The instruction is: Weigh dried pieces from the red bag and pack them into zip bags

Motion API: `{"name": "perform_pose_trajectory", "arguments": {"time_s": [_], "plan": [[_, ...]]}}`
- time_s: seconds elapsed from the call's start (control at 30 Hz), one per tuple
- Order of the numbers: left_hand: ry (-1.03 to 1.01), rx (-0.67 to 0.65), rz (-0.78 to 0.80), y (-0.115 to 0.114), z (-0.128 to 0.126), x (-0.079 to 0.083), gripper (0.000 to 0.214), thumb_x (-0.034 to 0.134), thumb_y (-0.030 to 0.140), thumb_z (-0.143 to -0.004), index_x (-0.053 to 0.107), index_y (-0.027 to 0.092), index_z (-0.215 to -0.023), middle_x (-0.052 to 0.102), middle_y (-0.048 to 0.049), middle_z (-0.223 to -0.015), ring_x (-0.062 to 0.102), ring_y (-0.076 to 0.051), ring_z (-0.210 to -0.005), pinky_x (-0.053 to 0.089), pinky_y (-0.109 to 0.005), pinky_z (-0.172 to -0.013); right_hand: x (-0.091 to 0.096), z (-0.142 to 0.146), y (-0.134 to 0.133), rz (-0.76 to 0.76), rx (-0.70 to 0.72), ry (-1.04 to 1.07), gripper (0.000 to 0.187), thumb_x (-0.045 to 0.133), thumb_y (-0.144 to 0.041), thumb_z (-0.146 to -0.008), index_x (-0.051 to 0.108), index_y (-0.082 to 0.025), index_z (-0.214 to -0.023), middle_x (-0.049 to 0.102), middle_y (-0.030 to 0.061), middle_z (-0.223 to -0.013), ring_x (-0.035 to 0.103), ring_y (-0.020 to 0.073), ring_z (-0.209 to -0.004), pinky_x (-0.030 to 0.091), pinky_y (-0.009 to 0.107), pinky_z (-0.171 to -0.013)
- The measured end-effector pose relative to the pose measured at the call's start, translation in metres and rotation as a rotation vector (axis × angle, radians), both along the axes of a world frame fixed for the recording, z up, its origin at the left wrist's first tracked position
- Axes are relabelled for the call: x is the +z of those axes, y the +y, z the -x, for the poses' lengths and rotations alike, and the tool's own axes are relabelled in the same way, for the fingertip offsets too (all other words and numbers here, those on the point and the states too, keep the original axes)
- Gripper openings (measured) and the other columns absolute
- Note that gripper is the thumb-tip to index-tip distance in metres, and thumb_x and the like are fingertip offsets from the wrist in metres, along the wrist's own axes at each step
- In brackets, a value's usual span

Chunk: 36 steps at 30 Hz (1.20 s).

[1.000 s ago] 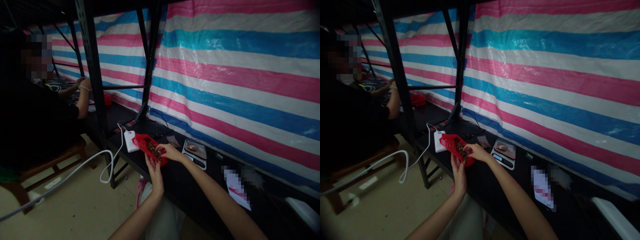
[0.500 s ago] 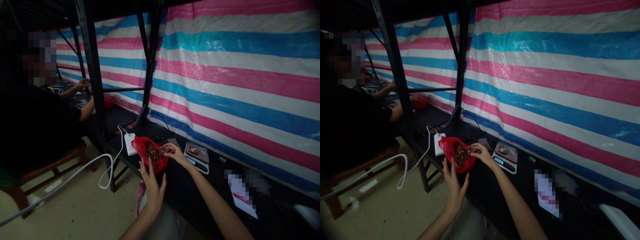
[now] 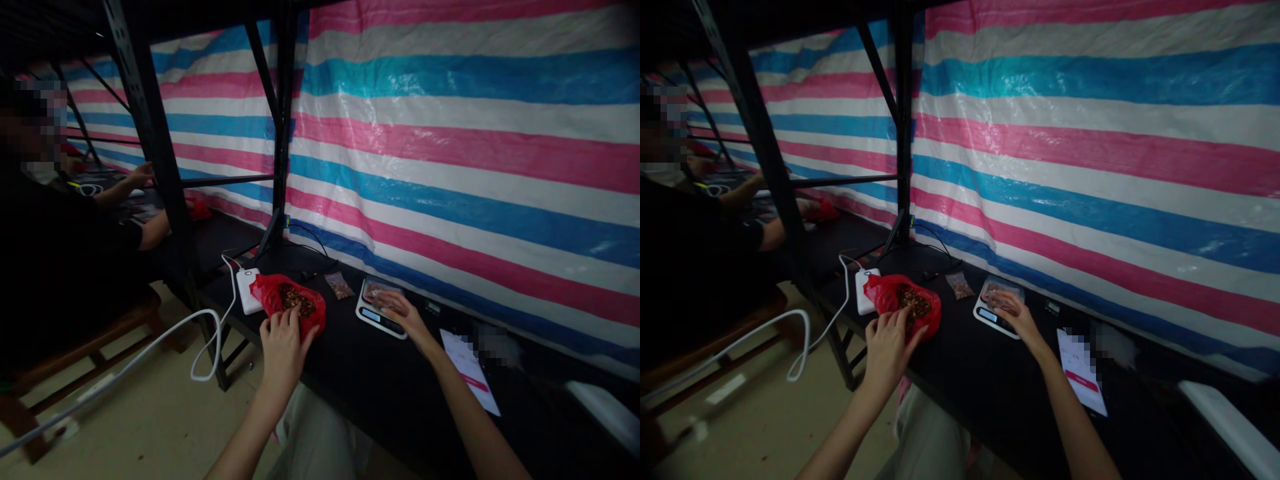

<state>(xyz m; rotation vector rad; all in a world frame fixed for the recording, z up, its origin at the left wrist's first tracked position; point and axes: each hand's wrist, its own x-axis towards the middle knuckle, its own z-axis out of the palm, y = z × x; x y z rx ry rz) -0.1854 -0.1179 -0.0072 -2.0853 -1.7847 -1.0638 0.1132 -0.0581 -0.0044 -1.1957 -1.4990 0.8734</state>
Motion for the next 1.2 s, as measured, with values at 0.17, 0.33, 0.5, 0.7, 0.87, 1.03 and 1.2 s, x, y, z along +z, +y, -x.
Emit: {"name": "perform_pose_trajectory", "arguments": {"time_s": [0.17, 0.33, 0.5, 0.7, 0.87, 1.03, 1.2], "plan": [[0.073, 0.072, 0.065, -0.007, 0.004, -0.001, 0.032, 0.048, 0.043, -0.077, 0.062, 0.016, -0.084, 0.055, -0.0147, -0.101, 0.044, -0.031, -0.093, 0.032, -0.047, -0.077, -0.012, -0.028, 0.001, -0.058, -0.136, 0.003, 0.044, 0.069, -0.035, -0.061, 0.054, -0.023, -0.100, 0.063, 0.0086, -0.103, 0.057, 0.0241, -0.099, 0.043, 0.043, -0.086], [0.043, -0.039, 0.038, -0.001, 0.001, -0.003, 0.016, 0.052, 0.030, -0.076, 0.065, 0.021, -0.074, 0.055, -0.0088, -0.109, 0.042, -0.030, -0.102, 0.028, -0.050, -0.084, -0.027, -0.044, 0.006, -0.153, -0.347, 0.125, 0.045, 0.066, -0.036, -0.063, 0.053, -0.022, -0.104, 0.061, 0.0091, -0.107, 0.056, 0.0223, -0.102, 0.039, 0.043, -0.091], [-0.144, -0.169, 0.081, 0.012, -0.007, 0.000, 0.018, 0.050, 0.027, -0.079, 0.066, 0.025, -0.087, 0.061, -0.0057, -0.102, 0.049, -0.026, -0.095, 0.033, -0.047, -0.084, -0.037, -0.055, 0.008, -0.186, -0.400, 0.208, 0.046, 0.068, -0.035, -0.062, 0.053, -0.022, -0.104, 0.061, 0.0087, -0.107, 0.055, 0.0229, -0.103, 0.037, 0.045, -0.094], [-0.543, -0.529, 0.194, 0.056, -0.019, -0.001, 0.023, 0.049, 0.026, -0.080, 0.065, 0.018, -0.093, 0.066, -0.0049, -0.093, 0.059, -0.018, -0.088, 0.044, -0.031, -0.081, -0.049, -0.069, 0.006, -0.205, -0.427, 0.245, 0.046, 0.068, -0.034, -0.062, 0.054, -0.023, -0.105, 0.062, 0.0070, -0.106, 0.056, 0.0221, -0.101, 0.036, 0.044, -0.094], [-0.514, -0.617, 0.020, 0.072, -0.045, 0.018, 0.026, 0.044, 0.018, -0.082, 0.063, 0.021, -0.100, 0.061, -0.0044, -0.102, 0.056, -0.017, -0.096, 0.043, -0.031, -0.085, -0.051, -0.068, 0.005, -0.212, -0.442, 0.254, 0.045, 0.067, -0.035, -0.064, 0.053, -0.022, -0.105, 0.062, 0.0077, -0.105, 0.056, 0.0219, -0.101, 0.035, 0.044, -0.095], [-0.384, -0.766, -0.061, 0.059, -0.067, 0.020, 0.028, 0.041, 0.010, -0.082, 0.062, 0.022, -0.096, 0.055, -0.0053, -0.105, 0.052, -0.016, -0.099, 0.042, -0.031, -0.085, -0.048, -0.062, 0.005, -0.220, -0.420, 0.247, 0.045, 0.066, -0.035, -0.065, 0.052, -0.021, -0.106, 0.062, 0.0085, -0.106, 0.057, 0.0216, -0.099, 0.036, 0.045, -0.093], [-0.215, -0.581, -0.139, 0.039, -0.077, 0.005, 0.033, 0.047, 0.010, -0.079, 0.057, 0.025, -0.106, 0.051, -0.0059, -0.111, 0.046, -0.020, -0.104, 0.037, -0.038, -0.087, -0.047, -0.057, 0.004, -0.233, -0.443, 0.247, 0.045, 0.065, -0.036, -0.065, 0.052, -0.020, -0.106, 0.062, 0.0092, -0.105, 0.057, 0.0214, -0.097, 0.038, 0.044, -0.091]]}}
